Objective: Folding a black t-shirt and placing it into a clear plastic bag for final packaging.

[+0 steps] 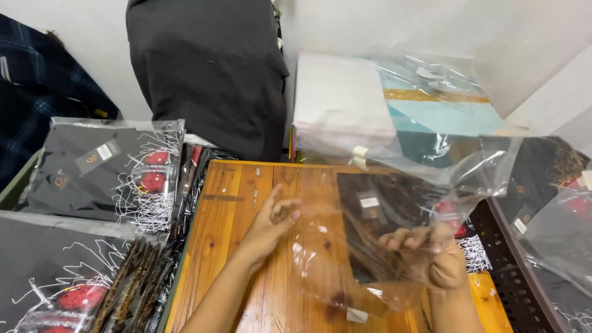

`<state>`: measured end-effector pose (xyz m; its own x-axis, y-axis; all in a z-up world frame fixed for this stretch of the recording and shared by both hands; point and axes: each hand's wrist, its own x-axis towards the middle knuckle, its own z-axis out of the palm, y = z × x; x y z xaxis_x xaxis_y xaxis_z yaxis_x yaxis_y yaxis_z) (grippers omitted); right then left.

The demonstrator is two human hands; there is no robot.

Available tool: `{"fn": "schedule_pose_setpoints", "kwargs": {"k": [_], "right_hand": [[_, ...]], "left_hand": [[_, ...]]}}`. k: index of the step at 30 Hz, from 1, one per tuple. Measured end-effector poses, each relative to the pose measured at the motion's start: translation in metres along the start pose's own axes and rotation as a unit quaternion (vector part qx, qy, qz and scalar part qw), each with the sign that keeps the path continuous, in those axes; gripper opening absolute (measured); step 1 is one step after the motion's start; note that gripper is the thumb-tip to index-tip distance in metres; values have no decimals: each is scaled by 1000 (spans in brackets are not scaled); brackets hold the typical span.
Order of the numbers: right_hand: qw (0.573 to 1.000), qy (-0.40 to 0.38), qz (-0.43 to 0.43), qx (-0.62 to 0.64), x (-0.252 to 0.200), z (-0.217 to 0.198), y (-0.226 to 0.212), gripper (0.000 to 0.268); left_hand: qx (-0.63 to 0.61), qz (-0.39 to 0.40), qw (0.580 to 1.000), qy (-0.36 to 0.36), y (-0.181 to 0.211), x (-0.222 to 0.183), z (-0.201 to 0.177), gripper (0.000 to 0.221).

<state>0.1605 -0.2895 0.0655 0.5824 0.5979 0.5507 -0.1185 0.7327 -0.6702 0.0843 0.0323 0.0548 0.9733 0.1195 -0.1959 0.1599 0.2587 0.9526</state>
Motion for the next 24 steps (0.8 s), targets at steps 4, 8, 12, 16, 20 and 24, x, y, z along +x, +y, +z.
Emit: {"fn": "schedule_pose_setpoints", "kwargs": {"k": [4,8,12,16,20,24], "right_hand": [[990,139,29,-27,-11,-15,6,14],[900,377,134,-172,2,-15,2,21],[834,424,212,-282,22,-15,2,22],[862,395,147,-281,35,-21,22,30],[926,317,-102,-176,46,-13,26,20],[955,223,-107,-166,26,8,10,21]], "left_hand": [[-25,-110,993,-21,0,-10,-1,54],[-49,-64,997,-16,-27,-1,-26,32],[-143,-95,982,76,-12,7,-51,8],[-114,63,983,130,-20,32,-70,26],[-42,309,939,145,56,-19,-35,12],[113,367,922,47,35,-38,-70,36]]}}
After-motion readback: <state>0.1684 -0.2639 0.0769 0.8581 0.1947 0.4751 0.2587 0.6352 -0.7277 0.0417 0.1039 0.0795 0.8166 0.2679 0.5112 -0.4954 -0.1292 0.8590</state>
